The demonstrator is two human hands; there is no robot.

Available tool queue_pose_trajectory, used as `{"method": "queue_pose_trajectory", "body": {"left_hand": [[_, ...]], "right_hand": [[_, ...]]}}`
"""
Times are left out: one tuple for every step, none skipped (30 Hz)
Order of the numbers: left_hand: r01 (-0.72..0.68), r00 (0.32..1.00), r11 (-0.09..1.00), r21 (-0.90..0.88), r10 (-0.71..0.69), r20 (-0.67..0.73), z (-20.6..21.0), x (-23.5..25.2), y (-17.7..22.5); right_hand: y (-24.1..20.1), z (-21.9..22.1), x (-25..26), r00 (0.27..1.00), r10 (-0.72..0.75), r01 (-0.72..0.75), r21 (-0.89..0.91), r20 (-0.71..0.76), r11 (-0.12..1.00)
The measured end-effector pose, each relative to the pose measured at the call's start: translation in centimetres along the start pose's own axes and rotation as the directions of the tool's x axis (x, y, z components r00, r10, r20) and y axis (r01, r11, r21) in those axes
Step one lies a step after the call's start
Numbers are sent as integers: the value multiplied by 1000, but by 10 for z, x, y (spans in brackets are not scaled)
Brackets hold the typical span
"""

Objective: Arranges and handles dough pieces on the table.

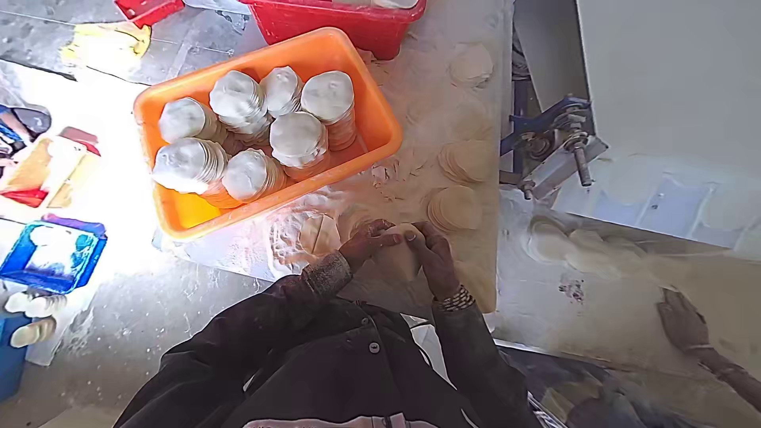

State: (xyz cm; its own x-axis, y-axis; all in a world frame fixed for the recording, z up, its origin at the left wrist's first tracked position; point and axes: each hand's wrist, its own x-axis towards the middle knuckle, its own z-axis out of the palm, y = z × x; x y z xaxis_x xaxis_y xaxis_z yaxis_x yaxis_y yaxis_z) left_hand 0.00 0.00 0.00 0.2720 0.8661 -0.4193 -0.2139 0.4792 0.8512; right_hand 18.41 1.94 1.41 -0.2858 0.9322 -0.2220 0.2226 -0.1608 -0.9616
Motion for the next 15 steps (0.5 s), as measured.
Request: {"method": "queue_pose_trajectory", "body": {"left_hand": [[64,998,998,15,-65,10,0,-4,5],[101,995,994,29,-101,9,0,-7,8],[108,994,993,38,-108,3,-1,-11,12],[91,996,994,54,-91,-12,-1,-16,16],[58,998,996,72,-56,-31,-3,-21,20],[19,998,995,97,-14,-54,-5,-26,23],[-20,997,993,117,28,-73,-8,-32,27],[-52,994,992,118,63,-88,-13,-37,30],[-79,990,992,100,90,-105,-16,-42,36],[-108,985,991,74,117,-127,-20,-49,43],[-145,977,988,53,151,-150,-24,-55,51],[-195,964,980,48,200,-174,-28,-62,59],[-240,949,969,52,245,-200,-33,-68,68],[-280,930,958,68,288,-227,-39,-75,78],[-316,910,944,91,329,-253,-46,-81,87]], "right_hand": [[0,1,2,999,41,-41,-18,-2,999],[0,2,3,996,89,-89,-46,-6,995],[-2,3,3,990,138,-137,-71,-3,988],[-6,4,3,983,186,-184,-74,14,980],[-13,5,1,970,237,-234,-57,45,970],[-21,7,0,956,281,-280,-30,89,960],[-31,9,-1,944,302,-305,-6,135,952],[-40,12,0,940,296,-301,-1,172,954],[-50,15,2,942,269,-272,-14,201,962],[-59,18,5,945,230,-230,-29,230,973],[-69,23,9,948,188,-185,-36,257,982],[-81,28,14,949,150,-148,-26,277,989],[-92,34,20,948,117,-120,-8,295,993],[-104,42,26,947,83,-90,8,311,996],[-114,50,33,944,50,-58,14,325,998]]}}
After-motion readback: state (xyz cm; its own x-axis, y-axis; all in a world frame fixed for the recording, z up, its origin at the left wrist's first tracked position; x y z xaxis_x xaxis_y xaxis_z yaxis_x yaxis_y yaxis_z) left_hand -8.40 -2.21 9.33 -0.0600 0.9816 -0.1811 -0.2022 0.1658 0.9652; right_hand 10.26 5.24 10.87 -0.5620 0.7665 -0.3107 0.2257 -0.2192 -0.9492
